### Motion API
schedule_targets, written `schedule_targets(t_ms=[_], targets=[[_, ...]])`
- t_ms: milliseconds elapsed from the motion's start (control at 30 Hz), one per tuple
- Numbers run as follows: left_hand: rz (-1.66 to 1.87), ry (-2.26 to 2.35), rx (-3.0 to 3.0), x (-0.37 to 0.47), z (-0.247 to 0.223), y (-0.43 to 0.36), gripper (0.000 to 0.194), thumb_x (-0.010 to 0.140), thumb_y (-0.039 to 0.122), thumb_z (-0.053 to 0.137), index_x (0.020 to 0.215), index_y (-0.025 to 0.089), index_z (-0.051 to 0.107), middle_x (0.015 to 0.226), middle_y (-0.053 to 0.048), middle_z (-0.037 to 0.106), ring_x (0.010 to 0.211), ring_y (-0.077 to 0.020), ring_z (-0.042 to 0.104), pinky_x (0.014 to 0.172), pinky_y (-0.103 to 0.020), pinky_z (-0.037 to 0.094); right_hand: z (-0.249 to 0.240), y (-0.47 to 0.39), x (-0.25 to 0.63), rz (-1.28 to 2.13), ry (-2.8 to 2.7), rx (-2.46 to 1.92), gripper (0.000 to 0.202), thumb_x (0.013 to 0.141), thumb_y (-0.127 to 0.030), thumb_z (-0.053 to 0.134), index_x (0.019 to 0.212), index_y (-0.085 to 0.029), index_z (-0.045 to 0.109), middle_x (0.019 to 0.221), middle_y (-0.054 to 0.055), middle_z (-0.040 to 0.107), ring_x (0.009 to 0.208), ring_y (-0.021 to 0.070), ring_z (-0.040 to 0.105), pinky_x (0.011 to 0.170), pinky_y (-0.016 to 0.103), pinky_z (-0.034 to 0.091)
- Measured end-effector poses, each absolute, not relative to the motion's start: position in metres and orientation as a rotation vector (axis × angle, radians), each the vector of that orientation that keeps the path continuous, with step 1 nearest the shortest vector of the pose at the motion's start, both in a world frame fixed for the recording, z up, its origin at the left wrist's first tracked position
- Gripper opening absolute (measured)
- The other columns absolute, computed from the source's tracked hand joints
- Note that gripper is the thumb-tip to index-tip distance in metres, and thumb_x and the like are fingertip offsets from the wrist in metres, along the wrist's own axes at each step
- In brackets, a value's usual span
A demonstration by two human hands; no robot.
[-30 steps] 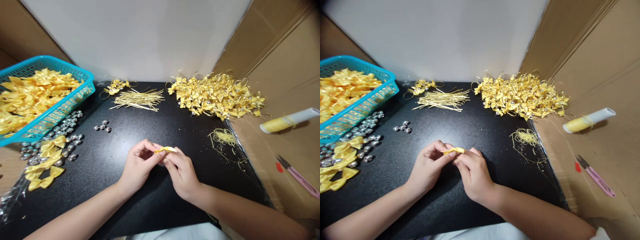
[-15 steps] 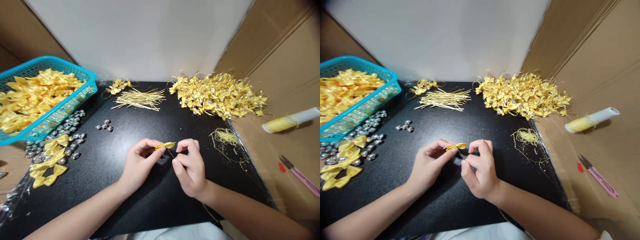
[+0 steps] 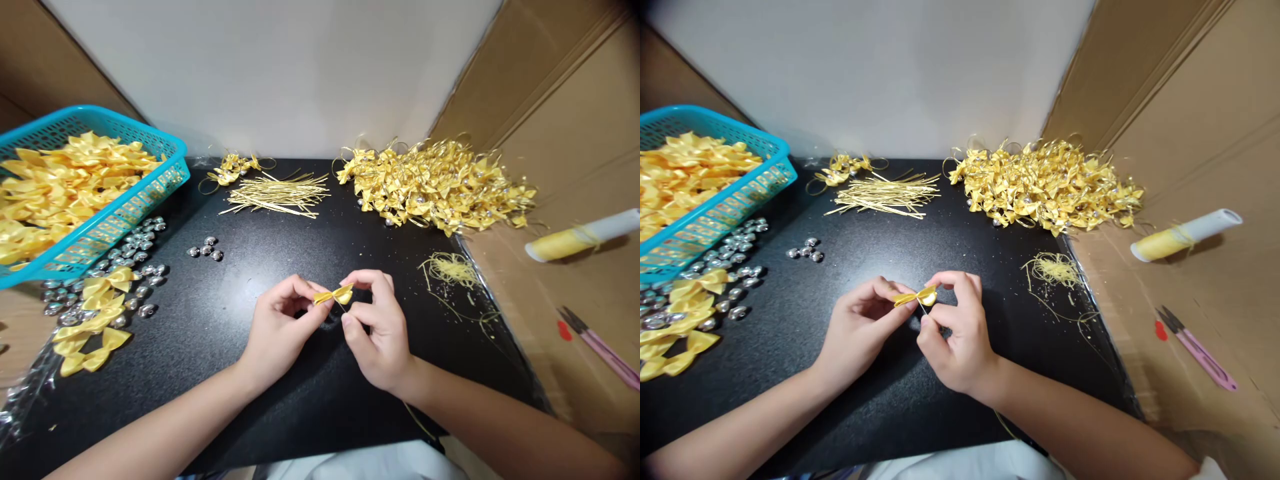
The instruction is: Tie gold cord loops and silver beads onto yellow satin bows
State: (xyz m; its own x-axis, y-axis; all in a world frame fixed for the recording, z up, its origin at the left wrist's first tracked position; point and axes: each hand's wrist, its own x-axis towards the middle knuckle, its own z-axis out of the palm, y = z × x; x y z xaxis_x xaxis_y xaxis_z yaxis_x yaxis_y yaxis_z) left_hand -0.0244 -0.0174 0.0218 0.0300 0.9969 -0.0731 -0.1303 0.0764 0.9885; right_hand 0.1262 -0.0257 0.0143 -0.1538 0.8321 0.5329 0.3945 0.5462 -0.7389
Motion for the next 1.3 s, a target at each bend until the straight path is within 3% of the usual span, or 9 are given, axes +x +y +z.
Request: schedule_targets(t_ms=[400, 800, 1300], targets=[[1.224, 1.123, 1.078, -0.0249, 0.0211, -0.0185, 0.019, 0.072, 0.016, 0.075, 0.064, 0.015, 0.057, 0.075, -0.002, 0.069, 0.069, -0.0116, 0.065, 0.062, -0.019, 0.054, 0.0134, -0.025, 0.1266, 0.537, -1.774, -1.022, 0.026, 0.082, -0.011, 0.047, 0.057, -0.017, 0.053, 0.094, 0.007, 0.055, 0.091, 0.0187, 0.052, 0.081, 0.038, 0.045], [1.266, 1.105, 1.082, -0.02, 0.0219, -0.0249, 0.017, 0.072, 0.011, 0.073, 0.064, 0.016, 0.06, 0.075, -0.001, 0.072, 0.071, -0.0095, 0.067, 0.068, -0.016, 0.055, 0.0122, -0.0303, 0.1216, 0.375, -1.82, -1.073, 0.022, 0.084, -0.01, 0.048, 0.068, -0.017, 0.062, 0.101, 0.008, 0.054, 0.097, 0.0201, 0.051, 0.084, 0.038, 0.044], [1.329, 1.142, 1.178, -0.0227, 0.0213, -0.0246, 0.016, 0.073, 0.006, 0.071, 0.065, 0.017, 0.062, 0.076, 0.003, 0.072, 0.072, -0.0053, 0.068, 0.07, -0.01, 0.054, 0.0125, -0.0303, 0.123, 0.498, -1.789, -0.992, 0.022, 0.08, -0.009, 0.049, 0.059, -0.015, 0.05, 0.101, 0.006, 0.055, 0.095, 0.018, 0.05, 0.085, 0.036, 0.044]])
